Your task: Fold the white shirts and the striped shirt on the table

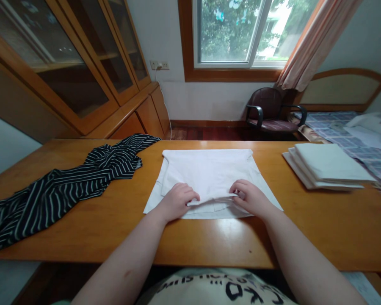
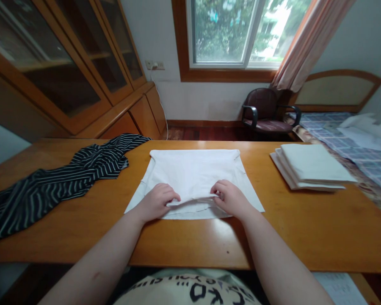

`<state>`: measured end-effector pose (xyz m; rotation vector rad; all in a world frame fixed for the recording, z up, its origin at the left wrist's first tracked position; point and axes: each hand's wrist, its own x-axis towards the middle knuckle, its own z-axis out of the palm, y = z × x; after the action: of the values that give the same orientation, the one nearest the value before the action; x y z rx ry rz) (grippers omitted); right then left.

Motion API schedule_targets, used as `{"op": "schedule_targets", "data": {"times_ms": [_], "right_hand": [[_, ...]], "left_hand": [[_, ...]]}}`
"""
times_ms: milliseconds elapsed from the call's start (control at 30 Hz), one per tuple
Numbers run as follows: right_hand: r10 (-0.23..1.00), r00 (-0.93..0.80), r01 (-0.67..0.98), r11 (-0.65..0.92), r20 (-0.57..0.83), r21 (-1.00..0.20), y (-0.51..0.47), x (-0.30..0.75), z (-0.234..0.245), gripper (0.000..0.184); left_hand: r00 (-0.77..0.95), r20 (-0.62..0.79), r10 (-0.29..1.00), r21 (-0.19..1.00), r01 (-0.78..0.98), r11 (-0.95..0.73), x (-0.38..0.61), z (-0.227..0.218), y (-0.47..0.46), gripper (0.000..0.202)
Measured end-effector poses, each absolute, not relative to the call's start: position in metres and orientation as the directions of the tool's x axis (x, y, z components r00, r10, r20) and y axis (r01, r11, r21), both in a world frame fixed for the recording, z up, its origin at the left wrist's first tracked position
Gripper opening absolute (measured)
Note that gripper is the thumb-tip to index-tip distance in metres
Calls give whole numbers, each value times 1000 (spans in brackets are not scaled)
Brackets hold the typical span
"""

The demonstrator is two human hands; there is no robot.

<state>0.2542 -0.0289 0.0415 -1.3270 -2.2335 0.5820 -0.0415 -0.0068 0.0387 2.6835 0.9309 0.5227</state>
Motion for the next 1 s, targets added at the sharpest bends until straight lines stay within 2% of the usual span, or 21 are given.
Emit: {"op": "schedule_targets", "data": {"times_ms": [100,233,267,333,433,533,667,800,1000], "right_hand": [[883,-433,681,452,181,-576,-30,255,43,17],[890,-307,696,452,337,-558,-31,253,41,9],[881,-296,693,464,370,-551,-31,253,41,12],[865,-345,692,497,364,-524,-31,253,39,31],[863,-445,729,504,239,-463,-29,252,32,52],[870,-457,765,491,186,-417,-24,249,25,41],[867,-409,787,493,283,-371,-19,244,23,16],[854,-273,819,448,443,-359,-18,243,28,16],[791,-460,749,590,404,-302,-23,246,35,14]], "left_hand": [[747,207,632,370,538,-757,-39,39,-9,24],[607,270,747,432,617,-658,-36,40,-9,18],[572,288,768,451,626,-636,-36,40,-8,18],[521,315,793,486,629,-606,-36,38,-6,20],[474,336,814,516,631,-580,-35,34,-3,22],[450,350,821,520,636,-570,-34,31,0,21],[401,432,808,511,629,-586,-33,31,1,20],[393,517,760,436,643,-629,-32,33,-2,21],[604,367,707,355,612,-707,-36,43,-4,25]]}}
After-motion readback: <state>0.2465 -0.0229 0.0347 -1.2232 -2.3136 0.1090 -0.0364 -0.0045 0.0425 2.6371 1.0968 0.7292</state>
